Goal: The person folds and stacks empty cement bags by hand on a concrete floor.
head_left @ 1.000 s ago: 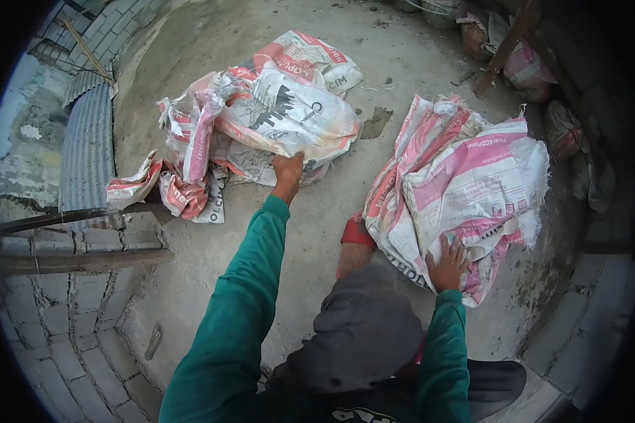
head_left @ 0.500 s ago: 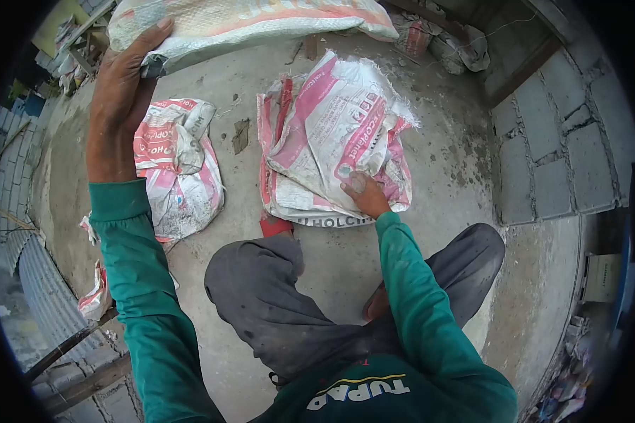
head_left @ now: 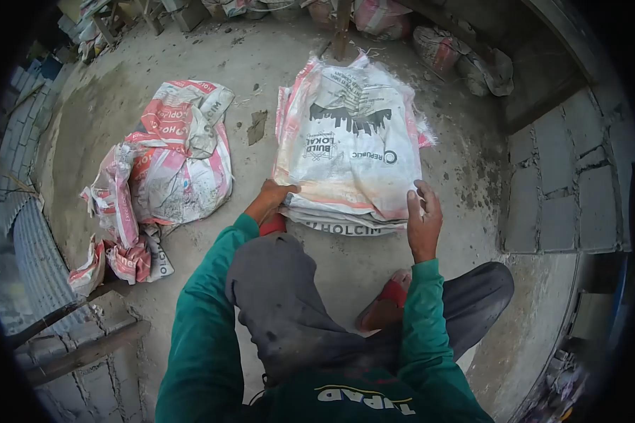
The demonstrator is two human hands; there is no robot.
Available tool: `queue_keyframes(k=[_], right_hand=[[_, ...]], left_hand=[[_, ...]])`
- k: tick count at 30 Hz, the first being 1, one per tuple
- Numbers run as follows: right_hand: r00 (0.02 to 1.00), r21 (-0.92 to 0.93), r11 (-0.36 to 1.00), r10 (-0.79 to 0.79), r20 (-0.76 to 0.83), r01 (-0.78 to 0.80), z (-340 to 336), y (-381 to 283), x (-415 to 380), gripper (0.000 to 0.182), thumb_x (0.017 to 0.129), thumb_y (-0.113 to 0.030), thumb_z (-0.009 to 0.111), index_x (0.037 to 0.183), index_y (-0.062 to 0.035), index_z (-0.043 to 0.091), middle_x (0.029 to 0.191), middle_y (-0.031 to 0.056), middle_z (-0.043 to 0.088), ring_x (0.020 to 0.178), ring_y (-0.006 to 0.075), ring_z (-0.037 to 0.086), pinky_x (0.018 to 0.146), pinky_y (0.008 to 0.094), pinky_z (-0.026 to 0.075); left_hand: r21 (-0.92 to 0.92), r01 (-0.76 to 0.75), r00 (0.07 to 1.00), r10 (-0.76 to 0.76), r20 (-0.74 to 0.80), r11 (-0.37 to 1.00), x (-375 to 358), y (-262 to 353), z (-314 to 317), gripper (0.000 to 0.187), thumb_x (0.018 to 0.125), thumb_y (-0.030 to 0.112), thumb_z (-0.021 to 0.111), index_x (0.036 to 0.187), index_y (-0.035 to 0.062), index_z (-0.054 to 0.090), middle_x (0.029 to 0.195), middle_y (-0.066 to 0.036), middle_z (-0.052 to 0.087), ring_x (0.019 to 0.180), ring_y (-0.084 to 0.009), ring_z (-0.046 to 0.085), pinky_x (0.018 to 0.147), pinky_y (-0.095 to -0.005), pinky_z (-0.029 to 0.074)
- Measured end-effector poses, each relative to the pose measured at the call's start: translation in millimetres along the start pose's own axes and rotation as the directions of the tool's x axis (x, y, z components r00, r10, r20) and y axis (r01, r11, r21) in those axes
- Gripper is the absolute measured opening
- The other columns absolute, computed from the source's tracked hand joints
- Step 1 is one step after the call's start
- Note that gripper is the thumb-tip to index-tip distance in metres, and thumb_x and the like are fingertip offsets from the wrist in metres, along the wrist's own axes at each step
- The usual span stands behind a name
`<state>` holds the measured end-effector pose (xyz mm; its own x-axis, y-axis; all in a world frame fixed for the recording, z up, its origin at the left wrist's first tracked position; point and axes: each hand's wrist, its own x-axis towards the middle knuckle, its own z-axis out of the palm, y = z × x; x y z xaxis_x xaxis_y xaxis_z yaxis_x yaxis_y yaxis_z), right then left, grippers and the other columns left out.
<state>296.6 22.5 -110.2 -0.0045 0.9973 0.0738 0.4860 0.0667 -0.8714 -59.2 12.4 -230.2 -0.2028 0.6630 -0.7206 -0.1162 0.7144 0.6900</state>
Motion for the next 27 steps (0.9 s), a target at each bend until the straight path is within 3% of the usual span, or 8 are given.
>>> queue_keyframes(k=[4,6,9,11,15,17,24,27], right_hand=[[0.912,-0.307,0.883,-0.256,0.319,0.355,111.7,-4.9,19.4,0.061,0.096,-0.048,0.062,0.144,-0.0115,0.054,0.155,0.0206,0.042,0.142,0.0401,0.039,0.117,0.0519,0.03],[0.858,-0.664,0.651,0.037,0.512,0.368,157.5,27.0,23.9,0.08,0.091,-0.064,0.061,0.154,-0.0161,0.043,0.164,0.0192,0.03,0.149,0.0428,0.028,0.119,0.0627,0.021],[0.83,-0.61,0.735,0.116,0.545,0.298,181.1,89.9,9.7,0.09,0.088,-0.071,0.057,0.159,-0.0207,0.034,0.167,0.0195,0.023,0.152,0.0449,0.019,0.119,0.0671,0.013],[0.816,-0.6,0.745,0.134,0.562,0.291,186.5,102.9,6.3,0.089,0.089,-0.069,0.058,0.159,-0.0208,0.033,0.167,0.0194,0.023,0.153,0.0451,0.018,0.119,0.066,0.012],[0.83,-0.586,0.766,0.128,0.543,0.265,193.0,114.8,3.8,0.086,0.091,-0.065,0.059,0.159,-0.019,0.033,0.167,0.0201,0.022,0.152,0.0459,0.018,0.119,0.066,0.01],[0.832,-0.576,0.771,0.112,0.543,0.271,195.8,120.9,4.1,0.087,0.091,-0.063,0.06,0.159,-0.0173,0.033,0.167,0.0206,0.022,0.152,0.0467,0.018,0.118,0.0674,0.01],[0.84,-0.579,0.767,0.1,0.533,0.276,197.4,125.9,5.5,0.087,0.091,-0.064,0.059,0.159,-0.0172,0.033,0.167,0.0211,0.022,0.152,0.0481,0.017,0.118,0.0686,0.009],[0.839,-0.582,0.764,0.102,0.535,0.278,195.6,121.4,2.1,0.087,0.091,-0.065,0.058,0.159,-0.0174,0.032,0.166,0.0215,0.023,0.152,0.0479,0.017,0.118,0.0684,0.009]], left_hand=[[0.103,-0.177,0.984,0.179,-0.018,0.979,5.5,-10.4,-11.9,0.055,0.076,0.027,0.087,0.095,-0.0186,0.062,0.085,-0.018,0.067,0.064,-0.0214,0.064,0.052,-0.0385,0.05],[0.1,-0.245,0.969,0.246,0.008,0.964,15.4,-30.8,-33.6,0.062,0.077,0.033,0.086,0.099,-0.0185,0.061,0.081,-0.017,0.067,0.063,-0.0192,0.064,0.054,-0.0358,0.052],[0.019,-0.189,0.941,0.187,-0.283,0.982,-8.5,-25.1,-79.7,0.093,0.077,0.043,0.086,0.125,-0.0245,0.044,0.099,-0.028,0.069,0.09,-0.0313,0.07,0.079,-0.0396,0.056],[0.218,-0.146,0.702,0.256,-0.665,0.965,37.0,-89.1,-150.5,0.1,0.079,0.044,0.084,0.14,-0.0193,0.036,0.127,-0.031,0.06,0.112,-0.0322,0.065,0.094,-0.0397,0.052],[-0.196,0.077,0.382,-0.21,-0.9,0.978,124.7,-296.8,-338.9,0.09,0.075,0.041,0.088,0.132,-0.0144,0.046,0.134,-0.03,0.054,0.127,-0.0382,0.053,0.107,-0.0459,0.044],[-0.403,-0.04,0.351,-0.365,-0.862,0.914,64.0,-256.4,-335.4,0.082,0.077,0.038,0.086,0.13,-0.0114,0.048,0.131,-0.026,0.055,0.121,-0.037,0.056,0.1,-0.0478,0.048],[-0.72,-0.358,0.744,-0.284,-0.605,0.594,70.5,-214.8,-367.6,0.047,0.092,0.024,0.072,0.128,-0.0002,0.053,0.123,-0.017,0.058,0.095,-0.0261,0.063,0.067,-0.0431,0.051],[-0.708,-0.137,0.751,-0.394,-0.53,0.693,90.3,-214.1,-377.4,0.065,0.093,0.032,0.074,0.145,0.0047,0.046,0.143,-0.017,0.047,0.116,-0.0346,0.056,0.088,-0.0519,0.052]])
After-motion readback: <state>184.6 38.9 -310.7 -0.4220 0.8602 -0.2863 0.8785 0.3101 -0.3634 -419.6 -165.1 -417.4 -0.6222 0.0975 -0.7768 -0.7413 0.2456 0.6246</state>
